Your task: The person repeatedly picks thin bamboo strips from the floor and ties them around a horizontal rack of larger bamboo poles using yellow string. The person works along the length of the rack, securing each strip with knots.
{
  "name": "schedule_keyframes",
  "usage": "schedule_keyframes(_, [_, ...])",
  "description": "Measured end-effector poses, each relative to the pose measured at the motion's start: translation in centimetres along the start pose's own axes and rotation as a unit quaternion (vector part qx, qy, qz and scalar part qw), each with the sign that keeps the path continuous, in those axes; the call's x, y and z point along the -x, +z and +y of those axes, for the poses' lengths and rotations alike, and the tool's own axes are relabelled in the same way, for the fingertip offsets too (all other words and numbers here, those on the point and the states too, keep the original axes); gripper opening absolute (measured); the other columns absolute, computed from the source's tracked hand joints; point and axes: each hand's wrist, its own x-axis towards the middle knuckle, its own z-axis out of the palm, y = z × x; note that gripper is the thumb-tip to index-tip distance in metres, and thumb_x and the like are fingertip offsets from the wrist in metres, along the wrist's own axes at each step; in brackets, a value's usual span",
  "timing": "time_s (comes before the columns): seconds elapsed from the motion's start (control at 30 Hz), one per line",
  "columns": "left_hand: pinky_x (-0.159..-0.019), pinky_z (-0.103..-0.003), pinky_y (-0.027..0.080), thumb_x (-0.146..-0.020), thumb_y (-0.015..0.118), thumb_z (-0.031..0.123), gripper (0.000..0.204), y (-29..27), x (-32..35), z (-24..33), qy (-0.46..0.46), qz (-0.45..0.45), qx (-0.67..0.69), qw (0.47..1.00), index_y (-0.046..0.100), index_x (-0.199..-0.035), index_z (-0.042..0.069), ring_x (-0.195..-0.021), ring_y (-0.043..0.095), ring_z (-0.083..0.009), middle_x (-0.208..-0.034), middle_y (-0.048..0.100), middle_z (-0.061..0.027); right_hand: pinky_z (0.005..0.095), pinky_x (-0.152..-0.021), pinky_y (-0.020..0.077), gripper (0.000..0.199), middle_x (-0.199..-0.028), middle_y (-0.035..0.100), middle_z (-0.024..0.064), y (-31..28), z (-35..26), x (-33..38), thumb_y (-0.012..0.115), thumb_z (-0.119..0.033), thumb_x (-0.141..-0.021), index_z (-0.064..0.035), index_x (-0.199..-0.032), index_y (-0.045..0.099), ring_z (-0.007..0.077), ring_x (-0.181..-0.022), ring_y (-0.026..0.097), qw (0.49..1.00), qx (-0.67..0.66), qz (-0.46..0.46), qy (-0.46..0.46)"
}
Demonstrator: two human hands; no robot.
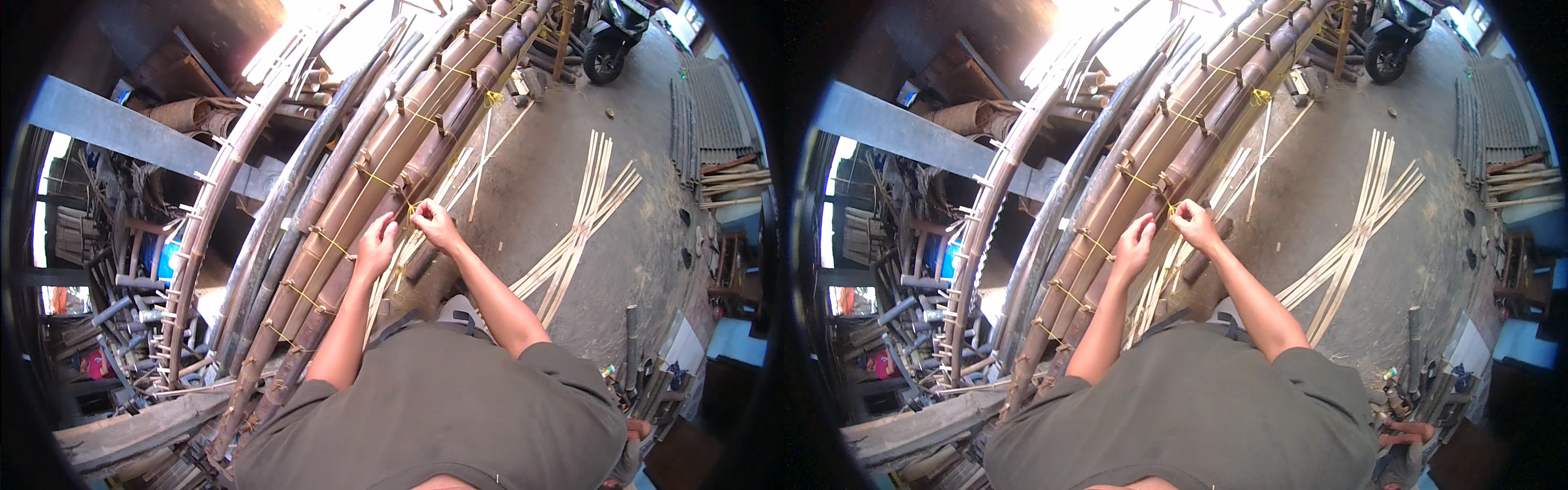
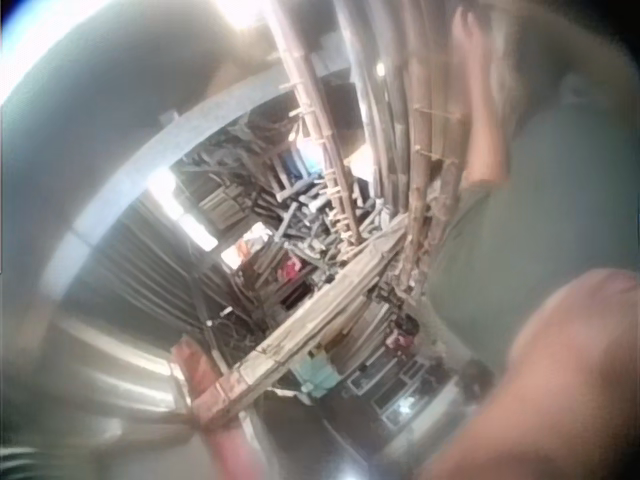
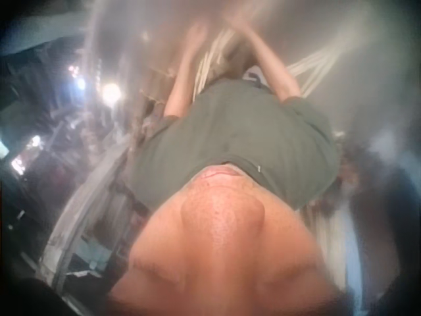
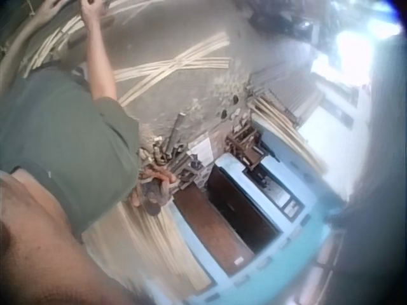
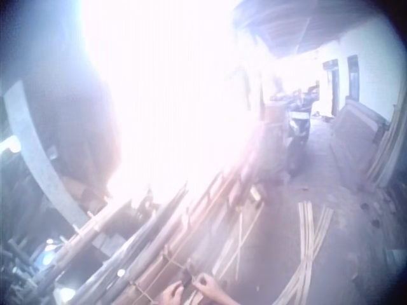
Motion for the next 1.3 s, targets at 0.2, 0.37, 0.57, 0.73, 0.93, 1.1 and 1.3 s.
schedule_keyframes(0.2, [-0.078,-0.022,0.047,-0.1,0.055,0.021,0.026,3.5,-1.3,-0.4,-0.164,-0.061,0.178,0.969,0.063,-0.114,0.0,-0.088,0.057,-0.0063,-0.096,0.064,-0.0012,0.0241,-0.057,0.0456,0.009,-0.073,0.057,-0.0003,-1.4,-4.2,1.9,0.056,-0.013,-0.089,-0.006,-0.084,0.055,0.007,-0.064,0.053,0.98,-0.136,-0.077,0.126])
schedule_keyframes(0.37, [-0.082,-0.027,0.047,-0.1,0.054,0.021,0.026,3.1,-0.4,1.3,-0.032,0.015,0.077,0.996,0.065,-0.103,-0.003,-0.088,0.059,-0.0098,-0.094,0.068,-0.0044,0.0354,-0.059,0.0472,0.022,-0.068,0.06,0.0096,-2.6,-4.1,0.7,0.055,-0.02,-0.085,0.0008,-0.082,0.058,0.0168,-0.062,0.057,0.973,0.182,-0.129,0.054])
schedule_keyframes(0.57, [-0.074,-0.025,0.048,-0.1,0.054,0.02,0.026,0.9,-1.1,0.4,-0.063,0.02,0.086,0.994,0.066,-0.106,-0.002,-0.081,0.059,-0.0079,-0.09,0.067,-0.004,0.0384,-0.064,0.049,0.024,-0.07,0.064,0.0169,-0.1,-5.8,1.1,0.055,-0.022,-0.081,-0.0001,-0.084,0.065,0.0247,-0.067,0.064,0.954,0.283,-0.087,-0.041])
schedule_keyframes(0.73, [-0.056,-0.019,0.043,-0.098,0.058,0.024,0.025,-0.7,-2.3,1.0,-0.11,-0.062,0.193,0.973,0.066,-0.11,0.004,-0.063,0.05,-0.0023,-0.08,0.061,0.0016,0.0293,-0.062,0.0477,0.02,-0.072,0.065,0.0041,0.8,-5.2,0.1,0.055,-0.02,-0.09,-0.0016,-0.086,0.063,0.011,-0.067,0.06,0.99,0.132,-0.026,-0.039])
schedule_keyframes(0.93, [-0.061,-0.022,0.045,-0.094,0.064,0.023,0.02,-1.7,-4.0,1.5,-0.15,-0.146,0.301,0.931,0.065,-0.105,0.007,-0.067,0.052,-0.0032,-0.079,0.059,0.0042,0.0227,-0.054,0.0413,0.022,-0.065,0.056,-0.0025,1.9,-6.4,-1.0,0.055,-0.021,-0.094,-0.007,-0.079,0.061,0.0049,-0.058,0.049,0.996,-0.058,-0.008,0.068])
schedule_keyframes(1.1, [-0.056,-0.019,0.036,-0.091,0.068,0.019,0.01,-1.9,-4.4,1.2,-0.185,-0.179,0.365,0.895,0.063,-0.093,0.01,-0.062,0.044,-0.0015,-0.073,0.053,0.0073,0.0223,-0.045,0.0366,0.023,-0.055,0.043,-0.0063,1.5,-7.3,-1.4,0.054,-0.024,-0.09,-0.0139,-0.07,0.052,0.006,-0.044,0.037,0.901,-0.35,0.072,0.244])
schedule_keyframes(1.3, [-0.054,-0.019,0.033,-0.092,0.066,0.018,0.011,-2.1,-4.6,1.2,-0.148,-0.196,0.331,0.911,0.064,-0.094,0.007,-0.06,0.041,-0.0021,-0.073,0.053,0.0067,0.0242,-0.037,0.0271,0.029,-0.048,0.032,-0.0083,1.5,-6.8,-2.4,0.054,-0.023,-0.089,-0.0167,-0.064,0.042,0.0057,-0.037,0.027,0.847,-0.443,0.163,0.246])
